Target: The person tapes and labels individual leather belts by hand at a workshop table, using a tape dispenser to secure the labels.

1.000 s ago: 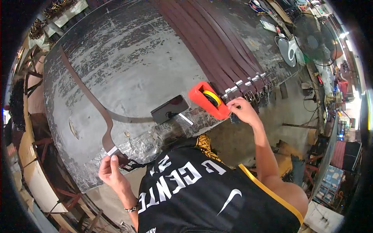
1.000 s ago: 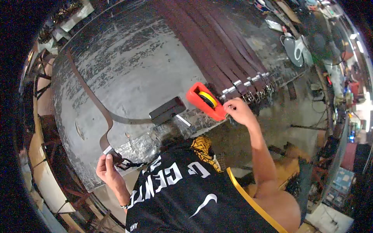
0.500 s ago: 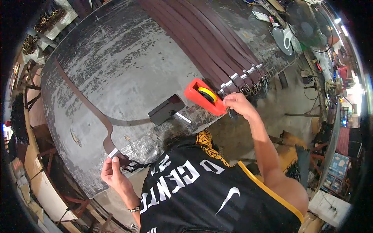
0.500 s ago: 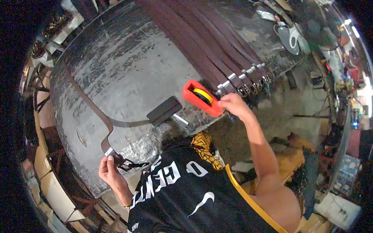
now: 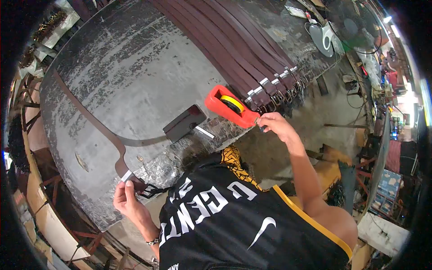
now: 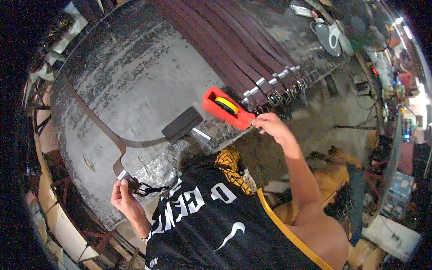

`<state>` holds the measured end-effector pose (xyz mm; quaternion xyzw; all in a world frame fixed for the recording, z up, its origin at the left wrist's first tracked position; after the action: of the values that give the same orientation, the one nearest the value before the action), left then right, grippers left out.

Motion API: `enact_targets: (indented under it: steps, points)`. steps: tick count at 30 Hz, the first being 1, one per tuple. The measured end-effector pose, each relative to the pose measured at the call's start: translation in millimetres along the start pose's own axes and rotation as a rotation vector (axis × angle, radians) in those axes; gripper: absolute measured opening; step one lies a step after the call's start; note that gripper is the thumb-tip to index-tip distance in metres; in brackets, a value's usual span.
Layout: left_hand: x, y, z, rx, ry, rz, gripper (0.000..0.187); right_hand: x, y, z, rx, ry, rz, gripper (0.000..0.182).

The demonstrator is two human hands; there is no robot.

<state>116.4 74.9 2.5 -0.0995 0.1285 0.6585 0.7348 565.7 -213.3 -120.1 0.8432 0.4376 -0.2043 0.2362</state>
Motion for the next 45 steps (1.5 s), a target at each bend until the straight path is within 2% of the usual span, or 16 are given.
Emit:
enact_targets:
  steps: [17,20,21,23,24,27,28,31,34,39,44,45]
  points:
    - [8.1,1.7,-3.4,-0.01,0.04,-0.027,0.009,-5.2,-11.8,17.5,0.293,0.142,0.083,0.019]
    - [8.6,1.5,-5.4,-0.013,0.045,-0.029,0.009,1.1,-21.0,43.2,0.074,0.15,0.083,0.018]
    - [6.8,-2.1,-2.5,-0.019,0.058,-0.032,0.008,-6.1,-34.0,48.7,0.29,0.102,0.09,0.016]
    - [7.9,-1.3,-3.8,-0.022,0.059,-0.012,0.009,-19.2,-51.2,40.2,0.458,-0.034,0.094,0.016]
    - [9.4,4.3,-7.6,-0.006,0.053,-0.001,0.009,-25.5,-48.7,26.4,0.372,-0.026,0.148,0.014]
    - [6.7,2.8,-1.1,0.031,0.067,-0.003,0.009,-31.9,-23.3,25.4,0.091,0.027,0.138,0.015]
    - [6.0,-2.1,1.8,0.035,0.075,-0.006,0.009,-38.8,-24.3,3.4,0.001,0.046,0.083,0.012]
    - [8.1,-2.5,5.4,0.115,0.049,-0.017,0.008,-47.4,-50.8,-63.5,0.081,0.189,-0.129,0.009]
    - [8.2,-2.0,4.5,0.071,0.027,-0.045,0.008,-48.2,-87.6,-122.4,0.149,0.365,-0.167,0.009]
    - [4.3,-6.1,10.5,0.025,0.054,-0.076,0.01,-33.3,-168.1,-169.4,0.303,0.454,-0.357,0.014]
    - [0.3,-12.3,9.9,-0.013,0.132,-0.143,0.014,-41.3,-264.9,-222.6,0.277,0.547,-0.664,0.015]
    - [-1.4,-12.2,10.0,0.041,0.143,-0.139,0.014,-44.1,-282.6,-228.3,0.284,0.577,-0.727,0.025]
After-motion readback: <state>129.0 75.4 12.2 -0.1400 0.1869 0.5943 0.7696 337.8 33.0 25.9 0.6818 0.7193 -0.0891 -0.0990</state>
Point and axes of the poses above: each hand's wrist, its own x-axis towards the middle knuckle, its own y-axis out of the back of the hand, z = x × y, the point moved 8 cm from there along x, towards the middle knuckle, and after that the axes turned 10 degrees about y, right-handed, at the moved point
